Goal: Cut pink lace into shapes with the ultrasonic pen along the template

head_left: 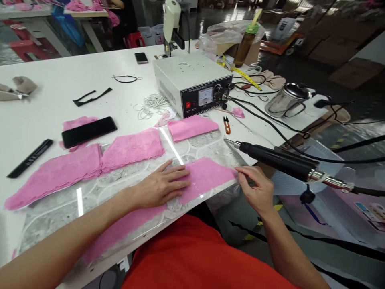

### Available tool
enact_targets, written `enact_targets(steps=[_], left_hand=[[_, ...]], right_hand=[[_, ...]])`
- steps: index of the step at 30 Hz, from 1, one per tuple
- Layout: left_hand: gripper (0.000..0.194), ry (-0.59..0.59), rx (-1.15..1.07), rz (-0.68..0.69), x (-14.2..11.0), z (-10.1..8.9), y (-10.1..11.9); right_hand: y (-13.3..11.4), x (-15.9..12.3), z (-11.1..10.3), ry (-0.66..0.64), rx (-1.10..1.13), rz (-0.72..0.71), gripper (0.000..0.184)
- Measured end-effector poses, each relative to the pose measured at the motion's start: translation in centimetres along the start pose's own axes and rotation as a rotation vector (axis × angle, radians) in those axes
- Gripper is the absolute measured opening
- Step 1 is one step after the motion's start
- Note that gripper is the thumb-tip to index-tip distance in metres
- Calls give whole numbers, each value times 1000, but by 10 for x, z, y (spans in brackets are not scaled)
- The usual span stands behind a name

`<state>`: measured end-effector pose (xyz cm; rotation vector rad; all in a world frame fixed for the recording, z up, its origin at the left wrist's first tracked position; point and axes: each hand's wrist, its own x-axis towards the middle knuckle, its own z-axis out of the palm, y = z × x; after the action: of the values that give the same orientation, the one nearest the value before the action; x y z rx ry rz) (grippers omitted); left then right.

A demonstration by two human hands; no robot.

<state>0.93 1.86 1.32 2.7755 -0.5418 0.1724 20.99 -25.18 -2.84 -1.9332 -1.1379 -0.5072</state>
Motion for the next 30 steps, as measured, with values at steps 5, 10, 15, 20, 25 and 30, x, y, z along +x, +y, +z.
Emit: enact_targets(steps=[5, 10, 15, 20, 25, 30], left_hand=[[35, 31, 89, 14, 0, 3, 0], [32, 52, 126, 7, -2, -1, 1], [31, 74, 145, -12, -2, 0, 3], [31, 78, 209, -48, -1, 4, 8], [28, 97, 276, -114, -6, 5, 14], [29, 123, 248, -121, -9, 3, 12]], right_hand=[[2, -8, -2, -12, -7, -16, 19], [2, -8, -3, -34, -17, -52, 21], [-4, 2, -1, -71, -28, -158, 28], [-13, 21, 21, -288, -28, -296, 33], [-11, 22, 33, -336, -19, -299, 32], [1, 7, 17, -182, 26, -184, 31]])
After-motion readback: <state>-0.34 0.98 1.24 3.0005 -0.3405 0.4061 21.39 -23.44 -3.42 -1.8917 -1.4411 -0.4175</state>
